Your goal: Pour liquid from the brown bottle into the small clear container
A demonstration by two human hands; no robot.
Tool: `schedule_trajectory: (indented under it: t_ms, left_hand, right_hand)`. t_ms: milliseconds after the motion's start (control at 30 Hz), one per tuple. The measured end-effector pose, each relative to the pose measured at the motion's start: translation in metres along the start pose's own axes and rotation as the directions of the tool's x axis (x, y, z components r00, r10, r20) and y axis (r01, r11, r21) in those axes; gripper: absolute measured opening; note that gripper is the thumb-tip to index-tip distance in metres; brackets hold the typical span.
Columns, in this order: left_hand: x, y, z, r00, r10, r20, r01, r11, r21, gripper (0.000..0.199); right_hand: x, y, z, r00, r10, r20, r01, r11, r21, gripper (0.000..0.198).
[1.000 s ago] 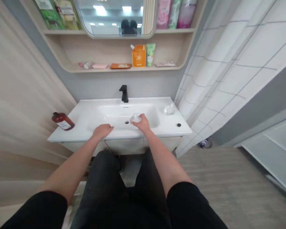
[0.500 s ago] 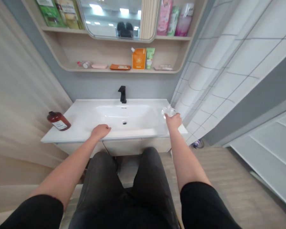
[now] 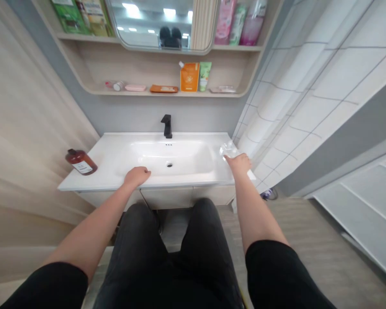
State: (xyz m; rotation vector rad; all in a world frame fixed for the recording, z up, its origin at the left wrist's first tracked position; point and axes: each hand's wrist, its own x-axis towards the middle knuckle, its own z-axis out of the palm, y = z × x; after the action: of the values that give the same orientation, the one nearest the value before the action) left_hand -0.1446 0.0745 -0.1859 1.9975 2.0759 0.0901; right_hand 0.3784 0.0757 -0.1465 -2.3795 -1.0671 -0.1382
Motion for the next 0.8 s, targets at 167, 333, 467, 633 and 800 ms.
schedule_trajectory:
  t_ms: [167, 333, 467, 633, 800]
  left_hand:
    - [-0.003, 0.002, -0.003, 1.0, -0.008, -0.013, 0.007, 0.999, -0.038, 0.043]
    - [-0.025, 0.012, -0.007, 0.981, 0.078, -0.178, -0.098, 0.99, -0.105, 0.044]
    - [-0.054, -0.006, -0.038, 0.858, 0.205, -0.472, -0.256, 0.966, -0.046, 0.047]
    - [-0.072, -0.084, -0.113, 0.482, -0.135, -0.866, 0.006, 0.989, -0.151, 0.077]
    - [-0.068, -0.13, -0.14, 0.506, -0.465, -0.726, 0.043, 0.855, -0.517, 0.111]
  right_hand:
    - [-0.046, -0.023, -0.001, 0.947, -0.28, -0.155, 0.306, 0.936, 0.176, 0.043]
    - [-0.11, -0.081, 0.03, 0.621, -0.734, 0.276, 0.475, 0.633, 0.612, 0.021]
    - [-0.133, -0.102, 0.058, 0.618, -0.712, 0.332, 0.405, 0.65, 0.643, 0.015]
    - [-0.131, -0.096, 0.071, 0.61, -0.717, 0.337, 0.469, 0.67, 0.576, 0.013]
    - [-0.13, -0.1, 0.068, 0.62, -0.684, 0.385, 0.515, 0.725, 0.459, 0.013]
